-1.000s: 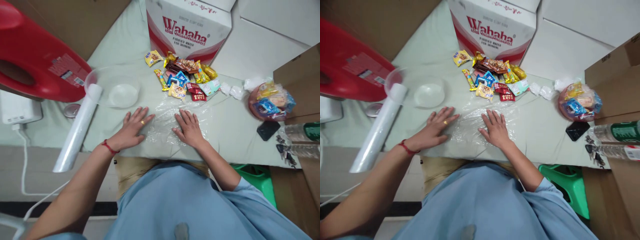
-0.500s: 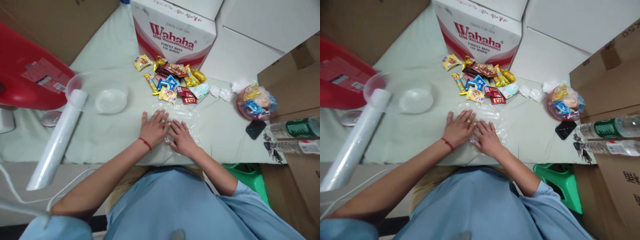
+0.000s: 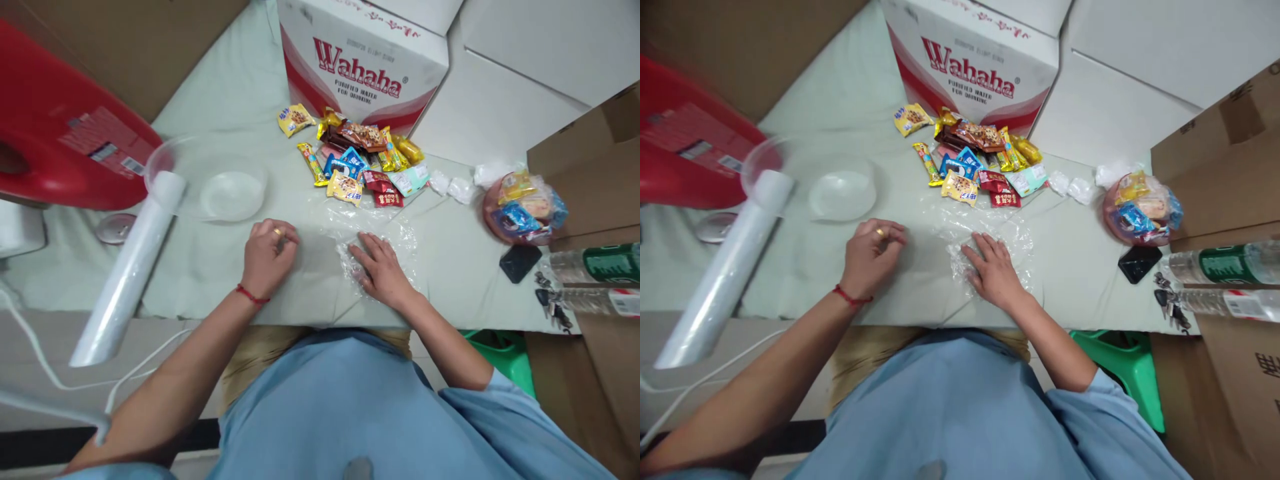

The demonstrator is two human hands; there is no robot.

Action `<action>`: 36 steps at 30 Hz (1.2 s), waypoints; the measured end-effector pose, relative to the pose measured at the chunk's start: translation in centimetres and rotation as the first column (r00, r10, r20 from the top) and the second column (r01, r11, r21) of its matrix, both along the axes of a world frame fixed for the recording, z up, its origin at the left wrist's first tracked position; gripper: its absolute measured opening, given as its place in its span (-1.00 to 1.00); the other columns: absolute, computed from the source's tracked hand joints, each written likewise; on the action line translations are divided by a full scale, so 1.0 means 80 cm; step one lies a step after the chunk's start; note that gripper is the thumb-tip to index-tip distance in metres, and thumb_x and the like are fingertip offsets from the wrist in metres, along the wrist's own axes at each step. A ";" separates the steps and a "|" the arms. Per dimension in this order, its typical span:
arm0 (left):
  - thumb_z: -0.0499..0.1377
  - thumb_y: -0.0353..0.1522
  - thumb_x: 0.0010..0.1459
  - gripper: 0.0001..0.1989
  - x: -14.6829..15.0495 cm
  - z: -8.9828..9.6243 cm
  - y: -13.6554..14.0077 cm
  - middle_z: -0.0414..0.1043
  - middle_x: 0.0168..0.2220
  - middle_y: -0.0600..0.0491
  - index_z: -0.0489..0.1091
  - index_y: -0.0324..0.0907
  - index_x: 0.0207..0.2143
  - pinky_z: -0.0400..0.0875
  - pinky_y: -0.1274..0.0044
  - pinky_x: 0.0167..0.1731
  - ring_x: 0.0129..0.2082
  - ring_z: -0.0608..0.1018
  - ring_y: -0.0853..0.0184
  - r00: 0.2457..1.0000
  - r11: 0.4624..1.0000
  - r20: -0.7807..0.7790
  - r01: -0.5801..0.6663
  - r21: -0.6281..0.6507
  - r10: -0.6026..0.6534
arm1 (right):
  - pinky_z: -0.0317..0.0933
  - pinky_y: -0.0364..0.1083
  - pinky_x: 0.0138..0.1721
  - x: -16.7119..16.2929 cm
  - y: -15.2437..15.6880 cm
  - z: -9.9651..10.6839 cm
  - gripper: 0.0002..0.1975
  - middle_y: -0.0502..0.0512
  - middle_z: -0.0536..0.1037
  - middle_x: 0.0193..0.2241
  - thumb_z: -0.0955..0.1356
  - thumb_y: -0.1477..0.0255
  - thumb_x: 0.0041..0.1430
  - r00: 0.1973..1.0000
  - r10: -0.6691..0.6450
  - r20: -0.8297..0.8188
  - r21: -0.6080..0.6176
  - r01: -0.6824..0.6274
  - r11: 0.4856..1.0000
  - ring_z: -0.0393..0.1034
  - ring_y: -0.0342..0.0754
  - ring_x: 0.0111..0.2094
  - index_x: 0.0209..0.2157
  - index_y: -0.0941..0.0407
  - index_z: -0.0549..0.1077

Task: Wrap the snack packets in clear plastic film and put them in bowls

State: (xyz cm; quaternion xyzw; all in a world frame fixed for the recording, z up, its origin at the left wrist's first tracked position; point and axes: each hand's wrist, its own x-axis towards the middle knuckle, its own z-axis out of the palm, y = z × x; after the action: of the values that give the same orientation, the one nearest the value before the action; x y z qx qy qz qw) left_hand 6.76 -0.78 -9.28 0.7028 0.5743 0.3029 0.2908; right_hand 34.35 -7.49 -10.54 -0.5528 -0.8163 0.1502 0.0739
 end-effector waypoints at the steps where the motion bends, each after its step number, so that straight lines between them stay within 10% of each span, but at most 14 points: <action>1: 0.03 -0.29 0.20 -0.77 0.012 0.008 -0.007 0.61 -0.17 -0.03 0.47 -0.13 -0.35 0.49 0.35 0.02 -0.14 0.60 0.22 0.999 0.996 0.013 -0.049 -0.071 0.050 | -0.09 0.43 0.45 -0.005 -0.002 0.004 -0.41 0.28 0.09 0.52 0.30 0.36 0.44 1.000 -0.006 0.027 0.000 0.006 1.000 -0.07 0.29 0.53 0.44 0.06 0.28; 7: 0.13 -0.01 0.30 -0.61 0.089 0.031 -0.039 0.59 -0.30 -0.02 0.45 -0.14 -0.17 0.40 0.42 -0.25 -0.23 0.64 0.13 0.982 0.924 -0.166 0.019 -0.382 -0.088 | -0.15 0.49 0.43 -0.035 -0.008 0.021 -0.42 0.20 0.10 0.53 0.23 0.46 0.45 0.991 -0.048 0.124 0.009 0.047 0.999 -0.06 0.28 0.53 0.45 0.00 0.26; 13: 0.26 -0.26 0.13 -0.71 0.066 0.005 -0.027 0.57 -0.40 0.07 0.52 -0.18 -0.11 0.39 0.48 -0.33 -0.36 0.61 0.25 0.998 0.848 0.008 0.061 -0.526 -0.067 | -0.10 0.45 0.44 -0.031 -0.002 0.016 -0.44 0.25 0.12 0.52 0.26 0.40 0.45 0.991 -0.081 0.110 -0.049 0.087 0.995 -0.01 0.30 0.51 0.43 0.07 0.30; 24: 0.18 -0.22 0.25 -0.79 0.099 0.013 -0.049 0.52 -0.12 -0.16 0.52 -0.16 -0.32 0.46 0.31 -0.07 -0.03 0.57 0.04 0.955 0.967 -0.266 0.067 -0.245 -0.134 | -0.14 0.39 0.46 -0.027 -0.004 0.005 -0.42 0.24 0.10 0.53 0.25 0.41 0.43 0.992 -0.099 0.072 -0.050 0.103 0.993 -0.03 0.23 0.52 0.44 0.06 0.27; 30: 0.13 -0.11 0.22 -0.74 0.047 0.021 -0.049 0.54 -0.41 0.05 0.37 -0.09 -0.37 0.42 0.44 -0.33 -0.41 0.56 0.25 0.995 0.886 0.096 0.029 -0.462 0.017 | -0.13 0.43 0.45 -0.027 0.003 0.020 -0.36 0.28 0.02 0.54 0.27 0.38 0.44 0.992 -0.088 0.087 -0.106 0.097 0.990 -0.05 0.26 0.53 0.49 0.07 0.17; 36: 0.16 -0.13 0.15 -0.78 -0.008 0.020 -0.078 0.50 -0.43 0.07 0.37 -0.07 -0.39 0.33 0.42 -0.35 -0.41 0.52 0.23 0.970 0.889 -0.242 -0.106 -0.446 -0.006 | -0.11 0.57 0.39 -0.050 0.008 0.036 -0.34 0.23 -0.04 0.56 0.27 0.46 0.41 0.990 -0.044 0.137 -0.135 0.063 0.989 -0.09 0.37 0.53 0.49 0.01 0.17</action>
State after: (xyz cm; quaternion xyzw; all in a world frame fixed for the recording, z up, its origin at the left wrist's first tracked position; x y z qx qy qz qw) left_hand 6.14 -7.01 -7.68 0.6309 0.6776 0.0816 0.3689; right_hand 30.36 -6.85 -7.64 -0.5872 -0.7919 0.1671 -0.0156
